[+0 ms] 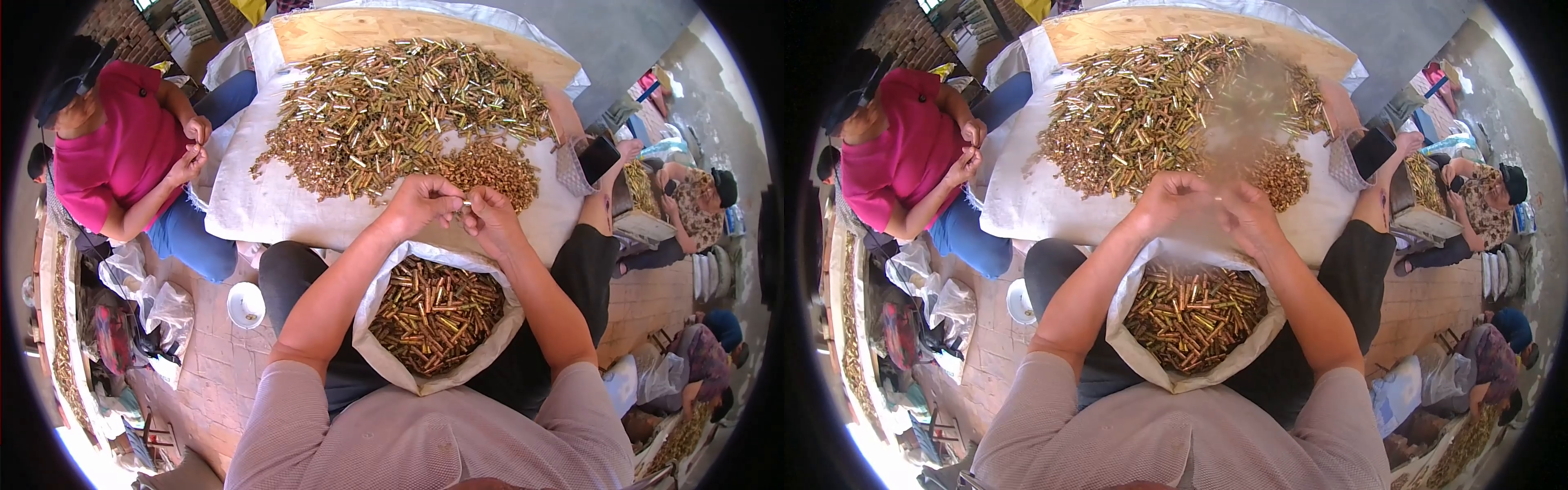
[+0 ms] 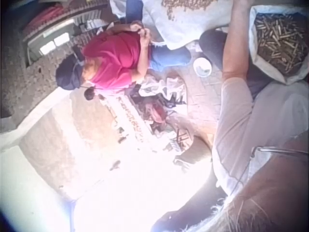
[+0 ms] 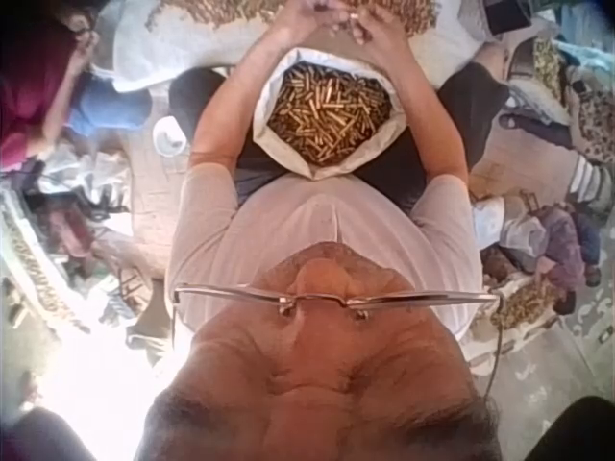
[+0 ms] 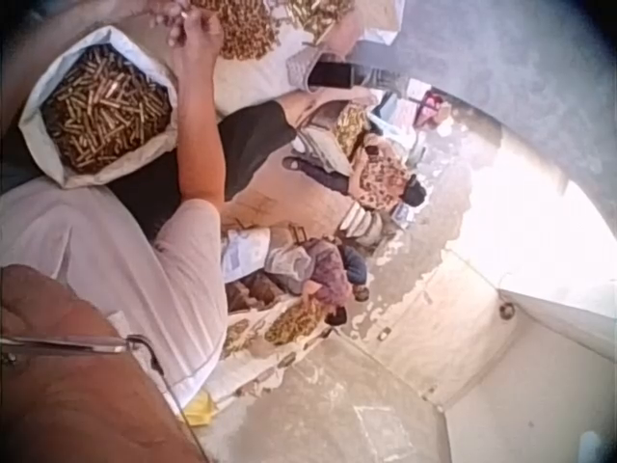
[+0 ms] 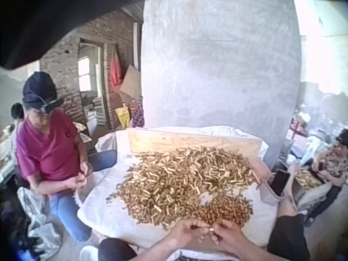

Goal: The person assembles small cylindrical casings by picking up tubes and end pieces from piles on a table and inserting the pieces into the tubes by hand.

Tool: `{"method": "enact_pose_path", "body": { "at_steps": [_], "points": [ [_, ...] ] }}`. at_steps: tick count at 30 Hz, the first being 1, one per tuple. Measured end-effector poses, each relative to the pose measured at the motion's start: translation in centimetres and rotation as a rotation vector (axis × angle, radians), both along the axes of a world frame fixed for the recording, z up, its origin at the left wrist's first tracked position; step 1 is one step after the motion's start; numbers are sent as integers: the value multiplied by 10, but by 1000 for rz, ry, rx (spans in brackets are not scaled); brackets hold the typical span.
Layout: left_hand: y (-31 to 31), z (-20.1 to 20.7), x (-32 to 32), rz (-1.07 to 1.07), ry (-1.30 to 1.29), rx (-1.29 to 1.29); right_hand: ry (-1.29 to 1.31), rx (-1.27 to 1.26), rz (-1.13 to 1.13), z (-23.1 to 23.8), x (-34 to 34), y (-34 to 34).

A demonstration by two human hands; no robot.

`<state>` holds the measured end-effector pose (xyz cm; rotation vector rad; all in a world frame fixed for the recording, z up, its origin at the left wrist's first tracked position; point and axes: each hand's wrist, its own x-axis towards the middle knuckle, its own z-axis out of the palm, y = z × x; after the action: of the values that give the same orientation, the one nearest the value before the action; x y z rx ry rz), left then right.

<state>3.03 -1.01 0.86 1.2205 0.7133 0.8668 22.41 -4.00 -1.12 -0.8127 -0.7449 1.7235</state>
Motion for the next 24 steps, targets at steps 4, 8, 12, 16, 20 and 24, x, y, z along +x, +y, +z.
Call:
{"method": "enact_pose_path", "body": {
  "at_steps": [4,8,12,16,20,24],
  "points": [
    [4,10,-13,26,88,37,-127,11,43,16,9,-1],
    [32,-3,-59,262,451,439,-253,140,247,44,18,-7],
    [35,-8,-82,226,826,538,-402,194,711,67,28,-19],
    [36,-28,-91,192,1164,676,-573,105,647,61,28,-11],
    [34,-32,-80,158,1370,704,-889,266,397,12,37,7],
    [37,-39,-77,144,1470,672,-1276,656,246,-15,31,16]
  ]
}}
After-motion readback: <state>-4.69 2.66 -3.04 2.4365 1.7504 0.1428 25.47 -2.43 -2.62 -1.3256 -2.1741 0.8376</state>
